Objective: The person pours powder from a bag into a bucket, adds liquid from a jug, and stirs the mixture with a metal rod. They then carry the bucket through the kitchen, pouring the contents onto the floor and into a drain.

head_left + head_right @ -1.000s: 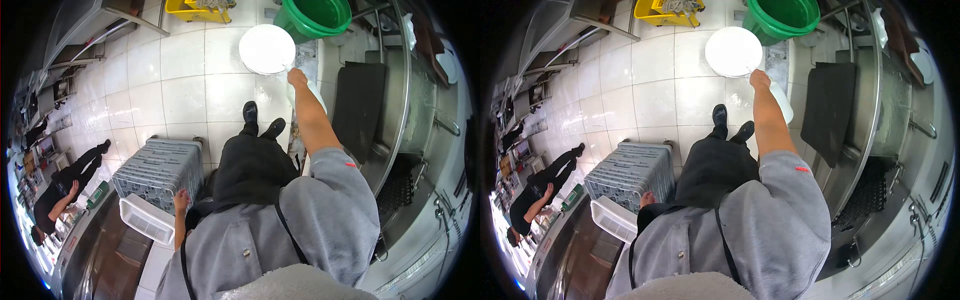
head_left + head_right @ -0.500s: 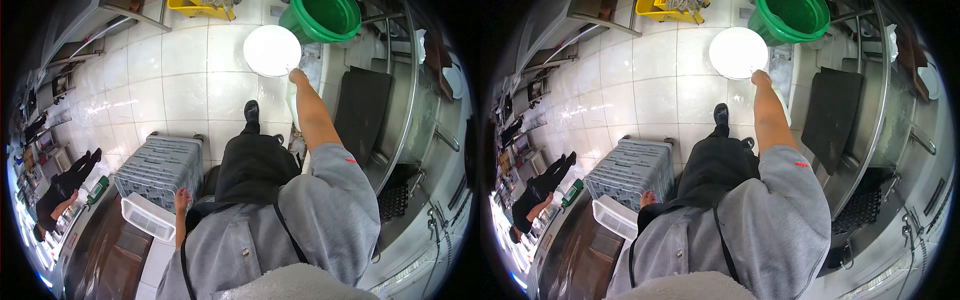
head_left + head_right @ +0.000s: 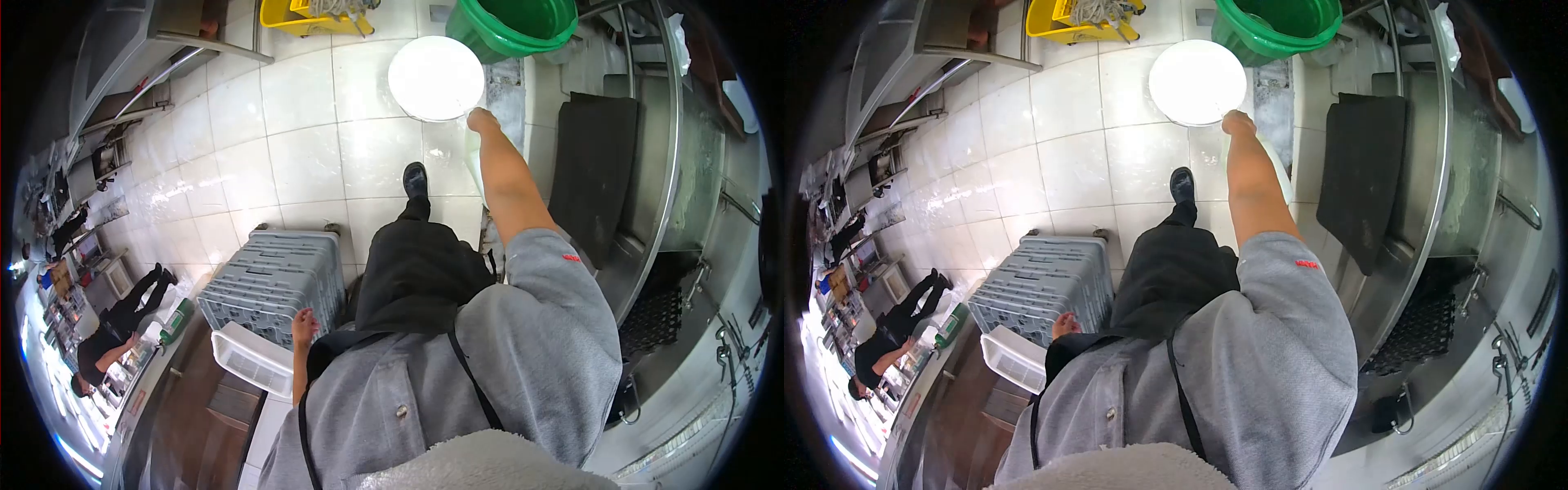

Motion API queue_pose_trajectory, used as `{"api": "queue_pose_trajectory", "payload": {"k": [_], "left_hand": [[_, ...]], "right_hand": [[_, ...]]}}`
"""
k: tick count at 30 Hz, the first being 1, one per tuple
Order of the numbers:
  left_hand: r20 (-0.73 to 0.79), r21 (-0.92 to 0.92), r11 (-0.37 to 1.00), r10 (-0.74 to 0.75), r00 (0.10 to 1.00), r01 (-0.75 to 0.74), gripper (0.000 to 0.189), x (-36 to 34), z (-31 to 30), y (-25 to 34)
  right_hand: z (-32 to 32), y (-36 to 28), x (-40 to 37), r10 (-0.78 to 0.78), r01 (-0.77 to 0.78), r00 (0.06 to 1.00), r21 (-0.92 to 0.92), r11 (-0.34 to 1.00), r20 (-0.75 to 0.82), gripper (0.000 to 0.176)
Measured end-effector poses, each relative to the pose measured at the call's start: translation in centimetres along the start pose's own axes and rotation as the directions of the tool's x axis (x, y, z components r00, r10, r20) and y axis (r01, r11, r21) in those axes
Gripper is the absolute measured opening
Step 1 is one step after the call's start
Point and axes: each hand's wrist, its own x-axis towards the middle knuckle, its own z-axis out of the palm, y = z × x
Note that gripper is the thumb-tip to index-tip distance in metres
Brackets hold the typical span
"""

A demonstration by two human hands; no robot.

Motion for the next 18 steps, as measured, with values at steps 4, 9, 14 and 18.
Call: {"api": "queue_pose_trajectory", "payload": {"k": [4,9,14,18], "left_hand": [[-0.002,0.041,0.999,-0.035,0.999,0.035,0.021,-0.5,-0.3,0.5],[-0.08,0.036,0.997,-0.063,0.995,0.066,0.023,-0.9,-1.2,2.0],[-0.026,0.12,0.993,0.008,1.0,-0.005,0.023,1.5,-3.1,2.3],[-0.021,0.304,0.951,0.07,0.997,-0.06,0.024,2.2,-2.6,6.1]], "right_hand": [[-0.5,0.0,-1.4,0.008,-0.009,1.0,-0.001,1.0,-0.019,0.033],[0.1,0.9,-1.1,0.003,0.002,0.997,0.079,0.997,-0.071,0.033],[0.7,3.1,-4.2,-0.019,0.112,0.97,0.379,0.918,-0.242,0.034],[3.4,6.8,-6.2,0.117,0.17,0.922,0.658,0.734,-0.369,0.042]]}}
